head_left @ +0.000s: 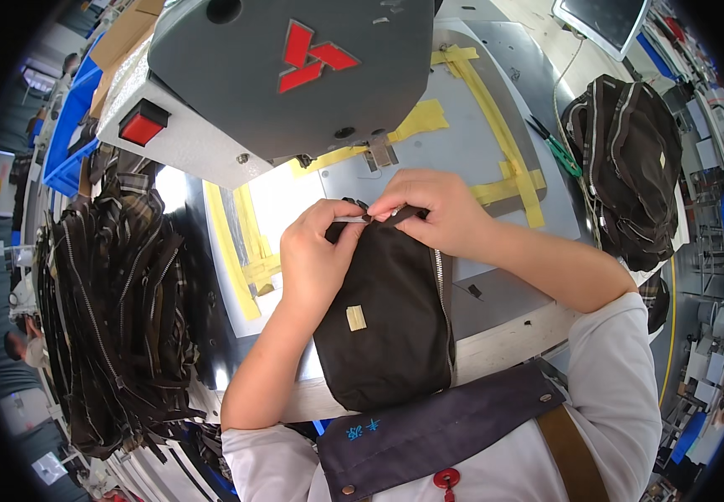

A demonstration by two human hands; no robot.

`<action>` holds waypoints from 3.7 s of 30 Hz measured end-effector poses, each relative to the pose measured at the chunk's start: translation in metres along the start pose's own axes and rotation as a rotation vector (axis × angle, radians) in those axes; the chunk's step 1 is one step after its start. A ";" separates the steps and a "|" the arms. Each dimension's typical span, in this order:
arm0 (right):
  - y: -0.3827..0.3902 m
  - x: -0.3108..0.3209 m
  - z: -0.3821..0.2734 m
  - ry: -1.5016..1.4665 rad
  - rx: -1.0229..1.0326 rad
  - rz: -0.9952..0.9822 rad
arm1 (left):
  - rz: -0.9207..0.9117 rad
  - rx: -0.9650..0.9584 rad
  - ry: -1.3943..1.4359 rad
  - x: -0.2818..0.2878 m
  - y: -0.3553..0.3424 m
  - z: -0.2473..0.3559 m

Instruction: The person operates an industrial sewing machine to stitch the zipper area of a dark-colored bag. They repeatedly guide the bag under the needle, sew short segments, and adjust the fabric to align the zipper. The process is repeated multiple times on the same bag throughout the clip.

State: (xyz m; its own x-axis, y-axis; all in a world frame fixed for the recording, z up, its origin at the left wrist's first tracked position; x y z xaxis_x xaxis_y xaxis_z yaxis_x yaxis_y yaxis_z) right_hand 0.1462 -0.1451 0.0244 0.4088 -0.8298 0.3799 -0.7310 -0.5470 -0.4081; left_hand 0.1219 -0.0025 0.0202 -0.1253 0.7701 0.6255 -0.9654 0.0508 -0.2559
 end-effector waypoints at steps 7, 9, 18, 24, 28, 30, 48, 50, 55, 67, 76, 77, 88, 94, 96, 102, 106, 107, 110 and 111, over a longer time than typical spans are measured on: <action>0.001 -0.004 -0.010 0.182 0.200 -0.114 | 0.020 -0.031 -0.017 0.001 0.001 0.003; -0.001 -0.005 -0.013 0.202 0.211 -0.152 | 0.035 -0.073 -0.025 0.001 0.001 0.005; 0.004 -0.003 0.022 -0.222 -0.294 -0.062 | 0.064 -0.400 -0.220 -0.001 0.006 0.026; -0.002 -0.009 0.043 -0.052 -0.610 -0.278 | 0.041 -0.347 -0.053 -0.005 0.005 0.026; 0.004 -0.004 0.049 -0.173 -0.590 -0.063 | -0.011 -0.216 0.043 -0.005 -0.001 0.020; 0.004 0.002 0.041 -0.120 -0.557 -0.060 | -0.068 -0.135 0.062 -0.009 -0.002 0.009; 0.005 0.013 0.012 0.159 -0.186 0.101 | -0.042 -0.003 0.178 -0.001 -0.006 -0.003; 0.001 0.012 0.009 0.130 -0.173 0.098 | -0.064 0.007 0.201 -0.004 -0.006 -0.006; -0.007 0.010 0.012 0.037 -0.227 0.054 | -0.043 0.056 0.240 -0.004 -0.005 -0.008; -0.005 0.003 0.021 -0.054 -0.312 -0.122 | -0.150 -0.011 0.209 -0.010 -0.004 -0.002; 0.004 -0.008 0.053 -0.167 -0.597 -0.150 | -0.192 0.223 0.175 -0.014 -0.005 -0.014; 0.004 -0.008 0.053 -0.180 -0.613 -0.165 | -0.190 0.237 0.178 -0.014 -0.005 -0.017; 0.012 -0.009 0.047 -0.253 -0.573 -0.036 | -0.082 0.089 0.196 -0.010 -0.005 -0.015; 0.013 -0.007 0.051 -0.254 -0.618 0.015 | 0.116 -0.543 -0.135 0.005 0.004 0.035; 0.013 -0.008 0.048 -0.222 -0.593 0.021 | 0.105 -0.570 -0.127 0.004 0.006 0.040; 0.009 -0.010 0.034 -0.173 -0.401 -0.050 | -0.236 0.152 0.320 -0.020 -0.010 -0.019; 0.003 -0.007 0.024 -0.080 -0.396 -0.059 | -0.301 0.213 0.201 -0.020 -0.008 -0.021; 0.002 -0.008 0.026 -0.078 -0.411 -0.058 | -0.255 0.178 0.148 -0.017 -0.006 -0.013; -0.001 -0.008 0.026 0.004 -0.358 -0.074 | -0.216 0.193 0.114 -0.016 -0.005 -0.014; -0.001 -0.008 0.024 0.045 -0.324 -0.083 | -0.219 0.218 0.123 -0.016 -0.005 -0.017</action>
State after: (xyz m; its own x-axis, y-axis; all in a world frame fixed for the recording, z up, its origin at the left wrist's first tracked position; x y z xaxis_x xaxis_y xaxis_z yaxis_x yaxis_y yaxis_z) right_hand 0.1573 -0.1405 0.0016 0.4551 -0.7742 0.4399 -0.8348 -0.5429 -0.0918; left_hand 0.1324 -0.0044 -0.0015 0.1065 0.8279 0.5507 -0.9942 0.0967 0.0470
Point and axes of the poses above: each hand's wrist, its own y-axis away from the middle knuckle, its own x-axis out of the back of the hand, z = x × y, the point moved 9 cm from there along -y, towards the middle knuckle, and after that the axes turned 2 degrees about -y, right-handed, at the moved point
